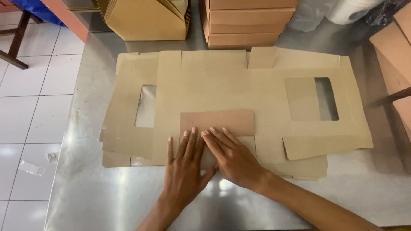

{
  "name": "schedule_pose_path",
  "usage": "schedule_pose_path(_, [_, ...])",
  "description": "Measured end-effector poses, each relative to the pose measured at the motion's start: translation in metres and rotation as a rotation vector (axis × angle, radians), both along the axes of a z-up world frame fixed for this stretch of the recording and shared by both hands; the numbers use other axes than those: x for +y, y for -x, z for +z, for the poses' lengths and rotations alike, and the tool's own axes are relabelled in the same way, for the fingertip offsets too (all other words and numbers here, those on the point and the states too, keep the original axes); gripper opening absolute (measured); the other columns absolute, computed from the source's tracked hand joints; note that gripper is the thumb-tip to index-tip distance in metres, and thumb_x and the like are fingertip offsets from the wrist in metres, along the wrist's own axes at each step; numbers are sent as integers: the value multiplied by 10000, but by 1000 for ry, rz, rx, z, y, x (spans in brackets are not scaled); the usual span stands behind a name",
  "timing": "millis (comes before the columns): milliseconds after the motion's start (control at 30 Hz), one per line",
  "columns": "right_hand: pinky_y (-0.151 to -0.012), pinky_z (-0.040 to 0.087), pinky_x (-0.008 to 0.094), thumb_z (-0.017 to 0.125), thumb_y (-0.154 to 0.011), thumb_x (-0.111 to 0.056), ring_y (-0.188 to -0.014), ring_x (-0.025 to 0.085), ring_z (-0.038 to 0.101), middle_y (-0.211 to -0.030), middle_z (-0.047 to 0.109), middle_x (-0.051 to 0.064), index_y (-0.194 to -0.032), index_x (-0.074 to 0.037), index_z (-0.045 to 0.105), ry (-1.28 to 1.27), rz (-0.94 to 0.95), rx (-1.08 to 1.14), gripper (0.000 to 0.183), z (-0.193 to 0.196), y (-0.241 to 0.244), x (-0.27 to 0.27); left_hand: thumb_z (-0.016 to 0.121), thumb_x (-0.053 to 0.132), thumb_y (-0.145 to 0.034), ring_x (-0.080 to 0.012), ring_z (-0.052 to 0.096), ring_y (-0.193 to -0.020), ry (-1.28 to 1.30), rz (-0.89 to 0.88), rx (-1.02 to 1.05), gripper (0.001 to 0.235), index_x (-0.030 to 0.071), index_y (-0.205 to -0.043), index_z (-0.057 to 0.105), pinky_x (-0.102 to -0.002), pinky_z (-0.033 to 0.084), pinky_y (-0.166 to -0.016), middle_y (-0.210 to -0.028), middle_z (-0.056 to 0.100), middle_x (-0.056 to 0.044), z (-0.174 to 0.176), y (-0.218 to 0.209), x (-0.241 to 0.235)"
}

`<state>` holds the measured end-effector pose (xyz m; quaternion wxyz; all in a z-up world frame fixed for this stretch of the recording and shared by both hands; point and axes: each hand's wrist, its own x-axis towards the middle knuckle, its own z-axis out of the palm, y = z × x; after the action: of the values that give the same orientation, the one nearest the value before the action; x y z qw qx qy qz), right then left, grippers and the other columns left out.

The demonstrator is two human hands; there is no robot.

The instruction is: Folding and assembling cardboard boxes from flat sheets on a stainless steel table.

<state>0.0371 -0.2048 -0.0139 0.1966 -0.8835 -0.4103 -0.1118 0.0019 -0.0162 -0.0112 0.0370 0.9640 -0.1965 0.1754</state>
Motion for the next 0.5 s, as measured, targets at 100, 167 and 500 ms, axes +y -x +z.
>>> schedule_pose_path(100, [-1179, 409, 500, 536, -934, 9, -1396, 373, 517, -1460, 571, 239, -1477, 106, 410, -9, -4, -30, 566, 2, -1, -1, 493, 611, -966, -288, 405, -1495, 4, 14, 23, 811, 84, -1576, 404, -558, 281, -1215, -1620, 430, -132, 1, 8, -2])
schedule_pose_path(167, [-1176, 390, 433, 427, -1042, -104, -1402, 293, 515, -1482, 558, 204, -1524, 63, 351, 26, -32, 75, 516, 9, -4, -6, 455, 619, -995, -278, 440, -1470, -2, 37, -14, 750, 99, -1533, 481, -577, 305, -1187, -1595, 467, -123, 5, 7, -4])
schedule_pose_path(500, [-1096, 448, 375, 383, -1068, -299, -1324, 262, 573, -1419, 632, 81, -1601, -17, 193, 92, -196, 267, 633, 29, 0, -35, 500, 716, -946, -236, 389, -1510, -29, 44, 22, 838, 152, -1562, 430, -591, 301, -1195, -1635, 416, -79, 2, 5, -1])
